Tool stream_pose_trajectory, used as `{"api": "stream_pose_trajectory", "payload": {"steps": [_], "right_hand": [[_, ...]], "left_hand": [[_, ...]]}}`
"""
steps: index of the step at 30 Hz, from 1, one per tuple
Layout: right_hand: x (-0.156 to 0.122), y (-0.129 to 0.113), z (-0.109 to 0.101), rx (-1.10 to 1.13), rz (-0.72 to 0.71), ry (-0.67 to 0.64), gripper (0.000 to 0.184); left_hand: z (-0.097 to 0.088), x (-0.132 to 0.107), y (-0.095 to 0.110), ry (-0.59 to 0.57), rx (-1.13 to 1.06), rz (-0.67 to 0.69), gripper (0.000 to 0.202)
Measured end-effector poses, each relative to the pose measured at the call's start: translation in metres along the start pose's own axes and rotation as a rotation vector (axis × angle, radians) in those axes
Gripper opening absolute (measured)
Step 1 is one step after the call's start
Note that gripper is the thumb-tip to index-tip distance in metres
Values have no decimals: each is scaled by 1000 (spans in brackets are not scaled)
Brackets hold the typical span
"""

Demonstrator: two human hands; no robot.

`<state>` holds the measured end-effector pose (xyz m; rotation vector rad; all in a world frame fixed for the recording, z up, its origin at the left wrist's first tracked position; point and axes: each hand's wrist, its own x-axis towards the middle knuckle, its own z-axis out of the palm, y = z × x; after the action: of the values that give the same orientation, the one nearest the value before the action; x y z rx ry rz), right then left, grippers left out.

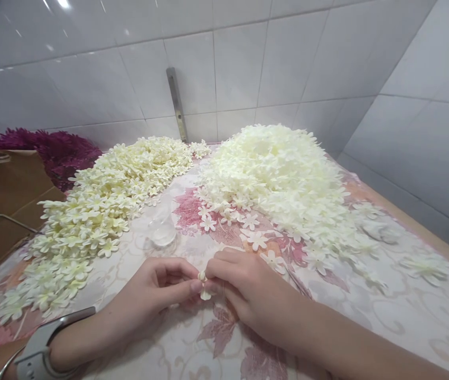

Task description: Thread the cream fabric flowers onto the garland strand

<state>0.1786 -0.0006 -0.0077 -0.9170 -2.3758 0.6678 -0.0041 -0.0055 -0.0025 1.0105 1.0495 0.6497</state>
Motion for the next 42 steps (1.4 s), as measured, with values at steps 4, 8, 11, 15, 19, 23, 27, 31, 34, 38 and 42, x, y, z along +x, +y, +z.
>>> {"api": "stream_pose_trajectory", "payload": {"steps": [4,8,11,15,19,23,27,31,34,38,42], "right_hand": [[-1,-2,-1,77,46,17,25],[-1,-6,-2,102,114,59,26],[0,-7,-3,126,156,61,27],[1,-7,-5,177,208,51,22],[1,-8,-4,221,259,19,21],[2,-7,-6,258,313,-3,22],[2,-1,-14,39,362,245,20],[-1,-5,-13,-206,276,381,25],[0,-15,-3,-120,152,167,18],[0,-17,-1,-29,119,92,22],[0,-3,-17,-213,172,262,14]], "left_hand": [[2,-1,3,27,1,-6,19],[2,-1,4,39,-71,-10,17],[1,0,2,21,-114,0,15],[0,0,1,43,-132,7,10],[1,0,3,67,-201,6,10],[2,1,5,81,-235,-10,12],[3,2,6,118,-246,-13,12],[2,2,2,90,-242,-11,11],[-1,1,-3,33,-180,17,9],[-1,0,-3,18,-169,27,13],[1,1,1,81,-270,-20,18]]}}
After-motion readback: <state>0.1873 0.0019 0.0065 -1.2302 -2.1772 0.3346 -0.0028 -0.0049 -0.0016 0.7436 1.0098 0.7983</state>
